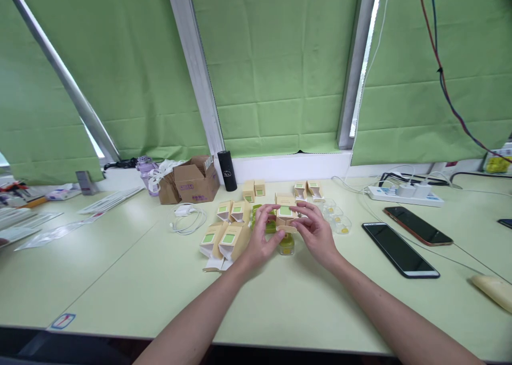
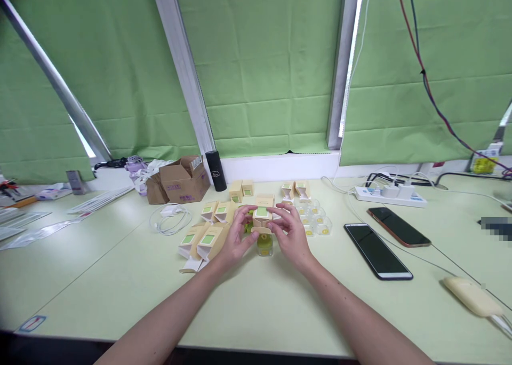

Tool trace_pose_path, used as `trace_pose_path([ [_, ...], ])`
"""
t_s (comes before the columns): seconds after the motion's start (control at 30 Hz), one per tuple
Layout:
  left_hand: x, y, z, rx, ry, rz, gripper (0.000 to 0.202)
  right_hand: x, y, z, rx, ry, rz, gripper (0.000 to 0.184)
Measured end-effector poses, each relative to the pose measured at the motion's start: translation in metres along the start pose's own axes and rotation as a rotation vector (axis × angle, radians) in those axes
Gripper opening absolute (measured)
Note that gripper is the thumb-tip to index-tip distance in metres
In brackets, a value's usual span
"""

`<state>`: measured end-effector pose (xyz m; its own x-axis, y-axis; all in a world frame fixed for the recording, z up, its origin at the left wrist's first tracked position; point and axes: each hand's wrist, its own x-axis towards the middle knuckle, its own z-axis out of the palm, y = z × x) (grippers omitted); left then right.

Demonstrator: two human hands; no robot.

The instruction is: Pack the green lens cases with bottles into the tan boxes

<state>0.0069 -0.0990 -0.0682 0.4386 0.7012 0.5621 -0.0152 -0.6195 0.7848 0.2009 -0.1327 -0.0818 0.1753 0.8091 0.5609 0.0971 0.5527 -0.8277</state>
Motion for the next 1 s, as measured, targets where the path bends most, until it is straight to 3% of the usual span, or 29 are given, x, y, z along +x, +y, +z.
trace_pose_path([
  [0.27, 0.0035, -0.0009, -0.0001, -0.084, 0.024, 0.003, 0.052, -0.0032, -0.002, -0.0022, -0.035, -0.064, -0.089, 0.039],
  [1.0, 0.0045, 0.0041, 0.0013, -0.229, 0.067, -0.079, 0.047, -0.0074, -0.004, -0.0004, 0.036, -0.131, -0.085, 0.038],
])
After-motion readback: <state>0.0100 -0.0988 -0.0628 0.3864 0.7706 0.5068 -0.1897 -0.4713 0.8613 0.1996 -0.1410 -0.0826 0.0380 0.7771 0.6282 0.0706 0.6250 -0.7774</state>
